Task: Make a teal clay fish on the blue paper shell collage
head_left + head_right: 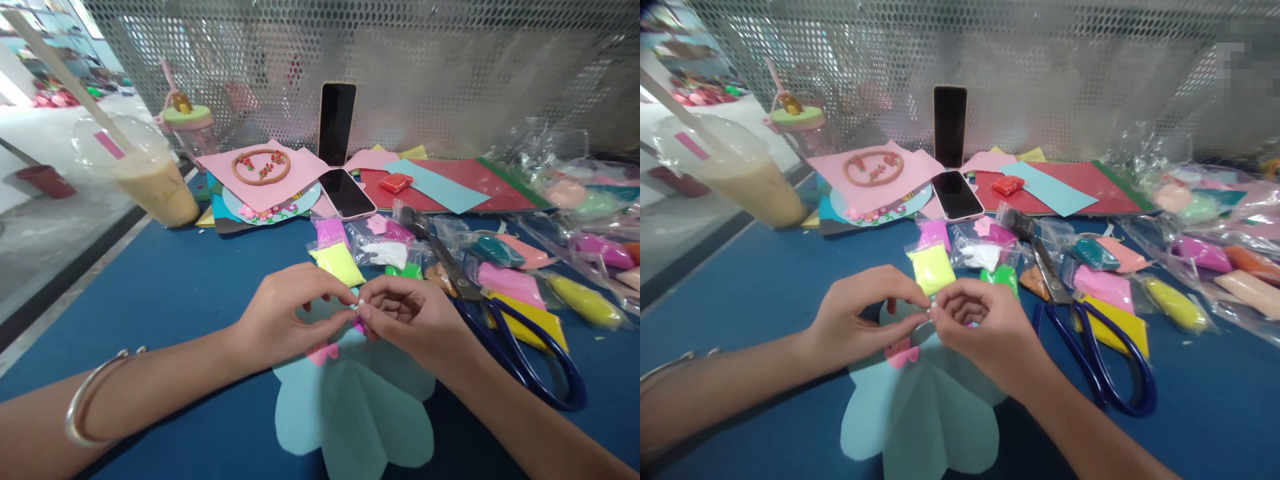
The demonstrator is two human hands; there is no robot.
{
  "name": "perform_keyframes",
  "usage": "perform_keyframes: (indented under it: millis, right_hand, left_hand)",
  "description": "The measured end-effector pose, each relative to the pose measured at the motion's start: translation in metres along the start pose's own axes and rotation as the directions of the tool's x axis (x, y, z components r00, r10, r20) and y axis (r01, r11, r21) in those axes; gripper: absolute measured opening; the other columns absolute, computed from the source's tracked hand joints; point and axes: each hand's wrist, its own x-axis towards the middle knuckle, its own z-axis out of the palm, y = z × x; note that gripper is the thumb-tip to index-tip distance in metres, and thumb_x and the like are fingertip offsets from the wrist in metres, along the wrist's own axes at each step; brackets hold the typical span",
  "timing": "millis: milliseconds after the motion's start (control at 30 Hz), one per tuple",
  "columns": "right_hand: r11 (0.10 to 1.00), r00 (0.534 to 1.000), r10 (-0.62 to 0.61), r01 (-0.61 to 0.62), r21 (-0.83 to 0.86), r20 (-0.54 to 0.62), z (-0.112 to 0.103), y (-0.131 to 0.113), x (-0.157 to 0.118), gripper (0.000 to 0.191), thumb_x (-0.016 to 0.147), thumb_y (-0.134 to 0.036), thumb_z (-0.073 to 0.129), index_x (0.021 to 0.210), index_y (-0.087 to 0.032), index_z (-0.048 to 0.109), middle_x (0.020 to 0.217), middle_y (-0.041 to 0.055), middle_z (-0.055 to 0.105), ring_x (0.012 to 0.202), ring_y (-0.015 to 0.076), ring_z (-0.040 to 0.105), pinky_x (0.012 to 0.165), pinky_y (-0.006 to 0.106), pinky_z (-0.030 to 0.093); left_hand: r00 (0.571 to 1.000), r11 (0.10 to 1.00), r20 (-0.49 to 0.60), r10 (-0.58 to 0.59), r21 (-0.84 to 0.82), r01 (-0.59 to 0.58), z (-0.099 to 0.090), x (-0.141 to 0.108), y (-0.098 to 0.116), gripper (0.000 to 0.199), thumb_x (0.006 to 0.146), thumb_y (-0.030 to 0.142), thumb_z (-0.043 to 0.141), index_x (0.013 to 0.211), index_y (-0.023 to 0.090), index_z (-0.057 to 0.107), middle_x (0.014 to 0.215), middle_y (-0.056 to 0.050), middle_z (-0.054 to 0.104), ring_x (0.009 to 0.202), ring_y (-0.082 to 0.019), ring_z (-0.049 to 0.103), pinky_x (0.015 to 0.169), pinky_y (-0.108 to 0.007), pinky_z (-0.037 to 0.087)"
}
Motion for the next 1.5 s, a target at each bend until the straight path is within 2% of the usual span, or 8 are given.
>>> perform_keyframes:
  millis: [300, 533, 800, 1033, 1267, 1500]
  right_hand:
    - [1.0, 1.0, -0.005, 0.005, -0.011, -0.017, 0.0023, -0.0008, 0.001, 0.005, 0.073, -0.023, 0.065, 0.073, -0.019, 0.062, 0.058, -0.0021, 0.053, 0.054, 0.0105, 0.051, 0.051, 0.023, 0.042]
    - [1.0, 0.999, -0.005, 0.005, -0.007, -0.04, 0.0022, 0.0005, -0.0004, 0.013, 0.073, -0.03, 0.067, 0.078, -0.018, 0.065, 0.056, -0.0019, 0.054, 0.051, 0.0105, 0.051, 0.049, 0.023, 0.042]
    - [0.998, 0.999, -0.018, 0.016, -0.058, -0.04, 0.0016, -0.0026, -0.0005, 0.007, 0.074, -0.025, 0.065, 0.071, -0.018, 0.064, 0.057, -0.0009, 0.054, 0.053, 0.012, 0.052, 0.051, 0.025, 0.044]
    - [0.988, 0.995, -0.077, 0.067, -0.139, -0.065, 0.0032, -0.0031, -0.0021, 0.004, 0.073, -0.022, 0.063, 0.07, -0.019, 0.063, 0.057, -0.0008, 0.054, 0.054, 0.0124, 0.051, 0.051, 0.025, 0.043]
    - [0.987, 0.994, -0.094, 0.085, -0.133, -0.063, 0.006, -0.0043, -0.0041, 0.005, 0.074, -0.02, 0.064, 0.069, -0.019, 0.063, 0.057, -0.0018, 0.054, 0.055, 0.0113, 0.051, 0.051, 0.023, 0.043]
    - [0.992, 0.992, -0.074, 0.063, -0.109, -0.1, 0.0054, -0.0037, -0.0029, 0.007, 0.075, -0.024, 0.064, 0.07, -0.019, 0.062, 0.057, -0.0017, 0.054, 0.053, 0.0111, 0.051, 0.051, 0.023, 0.043]
  left_hand:
    - [0.999, 0.999, -0.045, 0.03, 0.032, -0.028, 0.0001, 0.0006, 0.0011, 0.011, 0.074, 0.006, 0.065, 0.078, 0.016, 0.066, 0.07, 0.0, 0.07, 0.065, -0.01, 0.06, 0.053, -0.019, 0.047]
    - [0.997, 0.999, -0.058, 0.04, 0.031, -0.039, 0.0002, 0.0005, -0.001, 0.009, 0.077, 0.009, 0.066, 0.079, 0.017, 0.067, 0.071, 0.0, 0.071, 0.066, -0.01, 0.061, 0.054, -0.019, 0.047]
    - [0.994, 0.993, -0.062, 0.094, 0.077, -0.089, 0.0001, 0.0018, 0.0005, 0.01, 0.076, 0.009, 0.067, 0.081, 0.018, 0.067, 0.072, 0.0, 0.072, 0.067, -0.011, 0.063, 0.064, -0.021, 0.052]
    - [0.988, 0.978, -0.067, 0.138, 0.169, -0.125, 0.0006, 0.001, 0.0019, 0.013, 0.076, 0.007, 0.063, 0.081, 0.019, 0.066, 0.071, 0.001, 0.072, 0.066, -0.012, 0.063, 0.064, -0.022, 0.052]
    - [0.993, 0.977, -0.036, 0.11, 0.185, -0.101, 0.0002, -0.0007, 0.0033, 0.009, 0.075, 0.008, 0.061, 0.077, 0.017, 0.063, 0.07, 0.0, 0.069, 0.066, -0.011, 0.061, 0.062, -0.021, 0.049]
    - [0.999, 0.989, -0.036, 0.006, 0.15, 0.0, 0.0009, -0.0009, 0.0051, 0.015, 0.07, 0.003, 0.056, 0.074, 0.016, 0.059, 0.069, 0.0, 0.064, 0.065, -0.01, 0.058, 0.054, -0.019, 0.044]
